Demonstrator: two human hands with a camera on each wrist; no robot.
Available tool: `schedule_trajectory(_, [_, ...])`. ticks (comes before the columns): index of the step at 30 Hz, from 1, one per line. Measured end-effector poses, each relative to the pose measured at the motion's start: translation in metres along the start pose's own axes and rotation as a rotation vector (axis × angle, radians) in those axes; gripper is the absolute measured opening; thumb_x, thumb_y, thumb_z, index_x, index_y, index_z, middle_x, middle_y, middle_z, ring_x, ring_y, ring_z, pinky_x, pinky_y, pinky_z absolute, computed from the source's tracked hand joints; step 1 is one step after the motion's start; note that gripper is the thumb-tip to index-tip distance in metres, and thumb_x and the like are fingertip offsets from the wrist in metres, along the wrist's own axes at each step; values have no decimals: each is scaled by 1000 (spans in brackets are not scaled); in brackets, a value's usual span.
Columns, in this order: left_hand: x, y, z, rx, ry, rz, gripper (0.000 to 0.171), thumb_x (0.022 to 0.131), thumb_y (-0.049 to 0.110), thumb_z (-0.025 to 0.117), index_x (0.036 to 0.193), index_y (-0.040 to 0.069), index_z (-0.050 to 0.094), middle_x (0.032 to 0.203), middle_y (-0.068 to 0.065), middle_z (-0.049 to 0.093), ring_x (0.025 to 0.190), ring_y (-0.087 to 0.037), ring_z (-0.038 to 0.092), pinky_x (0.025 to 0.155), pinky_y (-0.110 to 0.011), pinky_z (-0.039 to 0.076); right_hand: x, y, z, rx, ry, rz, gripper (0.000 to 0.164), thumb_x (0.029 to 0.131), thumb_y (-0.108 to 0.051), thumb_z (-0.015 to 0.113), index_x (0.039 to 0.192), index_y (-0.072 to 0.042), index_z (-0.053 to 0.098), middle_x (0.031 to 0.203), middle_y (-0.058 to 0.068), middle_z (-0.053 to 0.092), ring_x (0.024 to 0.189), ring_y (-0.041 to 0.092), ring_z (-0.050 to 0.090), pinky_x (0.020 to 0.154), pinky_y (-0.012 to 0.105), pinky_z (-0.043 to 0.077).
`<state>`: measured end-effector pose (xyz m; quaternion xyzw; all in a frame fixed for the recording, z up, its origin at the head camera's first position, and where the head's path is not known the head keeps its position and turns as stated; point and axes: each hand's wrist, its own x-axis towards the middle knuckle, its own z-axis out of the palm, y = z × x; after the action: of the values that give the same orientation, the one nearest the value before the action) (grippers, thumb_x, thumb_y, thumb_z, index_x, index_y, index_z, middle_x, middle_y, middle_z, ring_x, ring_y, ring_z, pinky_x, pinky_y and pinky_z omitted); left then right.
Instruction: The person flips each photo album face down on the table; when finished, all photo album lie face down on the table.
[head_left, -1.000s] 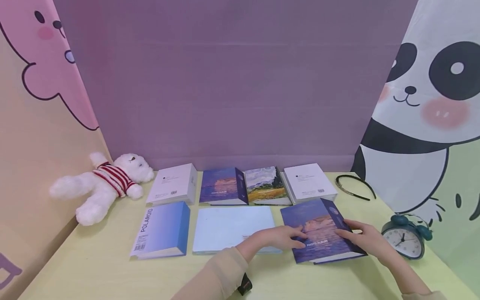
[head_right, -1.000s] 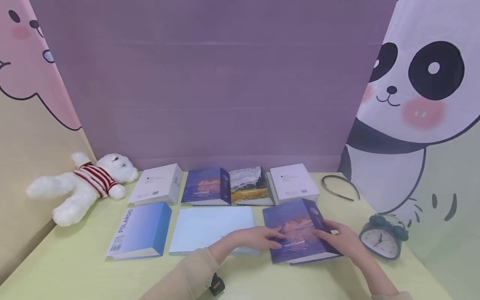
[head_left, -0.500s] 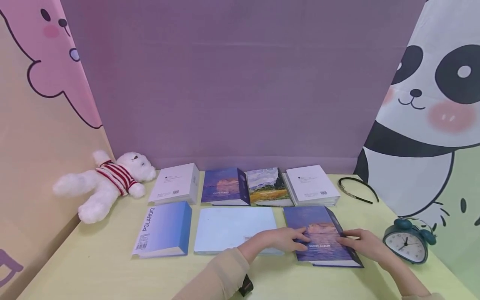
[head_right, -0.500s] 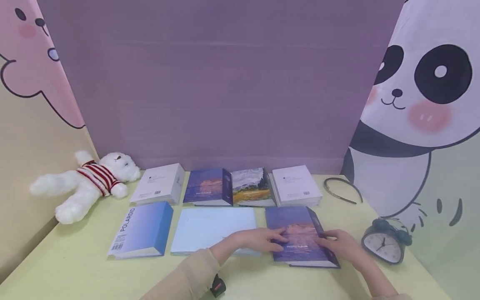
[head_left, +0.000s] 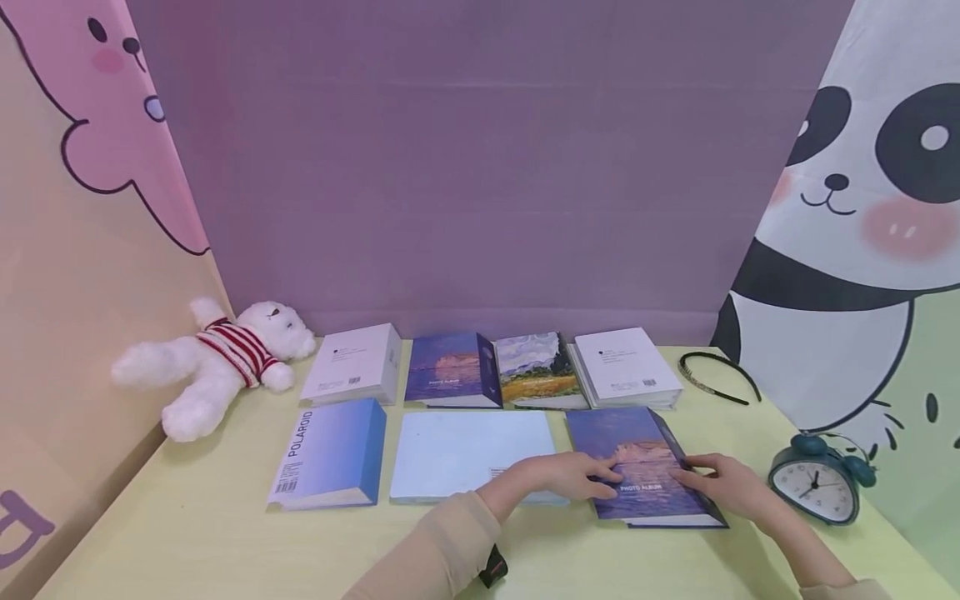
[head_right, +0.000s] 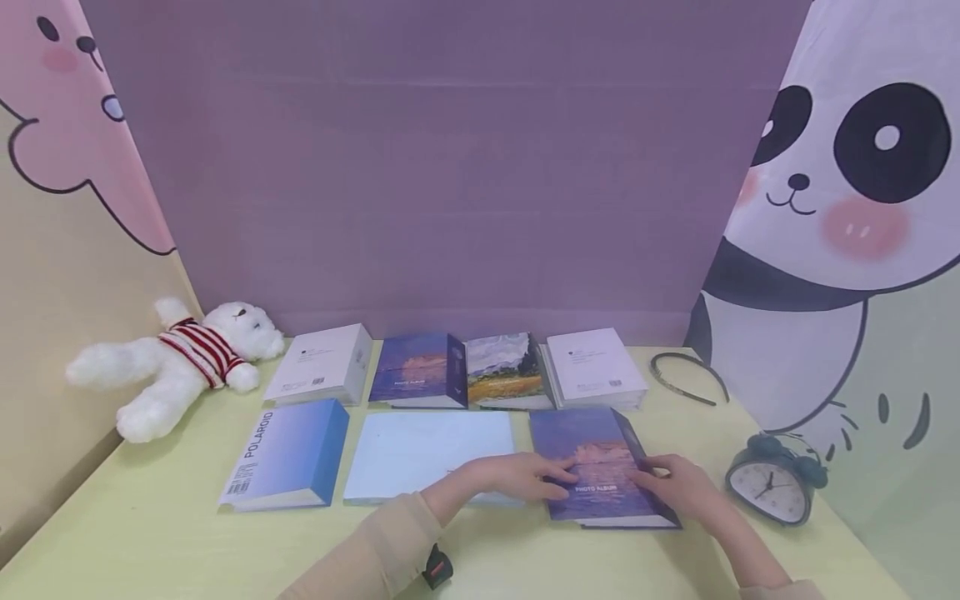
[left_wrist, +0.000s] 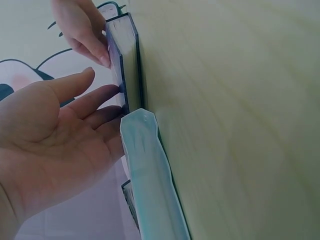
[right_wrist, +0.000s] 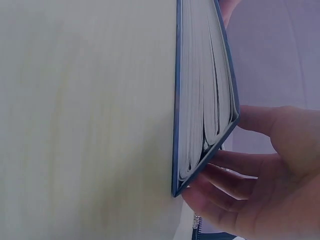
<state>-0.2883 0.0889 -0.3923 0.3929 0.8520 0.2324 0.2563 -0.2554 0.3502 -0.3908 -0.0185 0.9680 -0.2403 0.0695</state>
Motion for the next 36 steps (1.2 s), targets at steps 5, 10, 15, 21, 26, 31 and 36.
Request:
schedule_trajectory(5, [0,-1,1,2,-1,4,44,99,34,45,142,25,42,155,10,20,142,-8,20,112,-22,27,0,0,3,4,9,-8,69,91,-45,56,126,15,49,126,40,46,103,43,59,82,48,51])
schedule_trajectory(10, [-1,-3,1,-1,-7,0,44,99,35,44,142,26,41,155,11,19,142,-7,19,112,-22,27,0,0,4,15,9,-16,68,92,-44,55,126,15,49,128,40,44,104,43,59,82,47,52])
schedule_trajectory(15, [-7,-8,-4,-57,-4,36,42,100,35,43,141,25,43,153,11,26,141,-6,24,110,-23,31,2,-2,4,17,12,-18,68,91,-44,56,126,14,49,127,39,45,102,41,60,81,46,52])
schedule_trajectory(21, [-28,-19,-17,-125,53,81,41,101,35,39,138,20,48,140,8,49,130,-7,44,103,-24,40,2,-6,0,51,-43,2,70,91,-46,56,129,11,47,129,37,45,105,42,58,80,45,52])
schedule_trajectory(26, [-50,-30,-32,-153,163,108,41,102,36,37,137,18,50,137,5,52,125,-10,49,99,-24,44,1,-8,-6,105,-13,-60,60,93,-39,56,129,8,49,129,34,48,110,43,55,82,46,52])
schedule_trajectory(31, [-80,-50,-45,-216,339,115,38,100,34,43,134,20,53,133,2,56,121,-12,53,96,-25,46,2,-12,-10,80,187,-213,46,96,-31,53,125,5,55,121,26,58,110,43,54,81,48,52])
schedule_trajectory(36, [-114,-74,-56,-243,546,135,35,99,31,46,131,18,55,127,-2,60,113,-16,58,92,-29,49,6,-18,-23,51,357,-293,41,97,-32,52,123,-1,58,120,22,61,109,25,57,81,28,54])
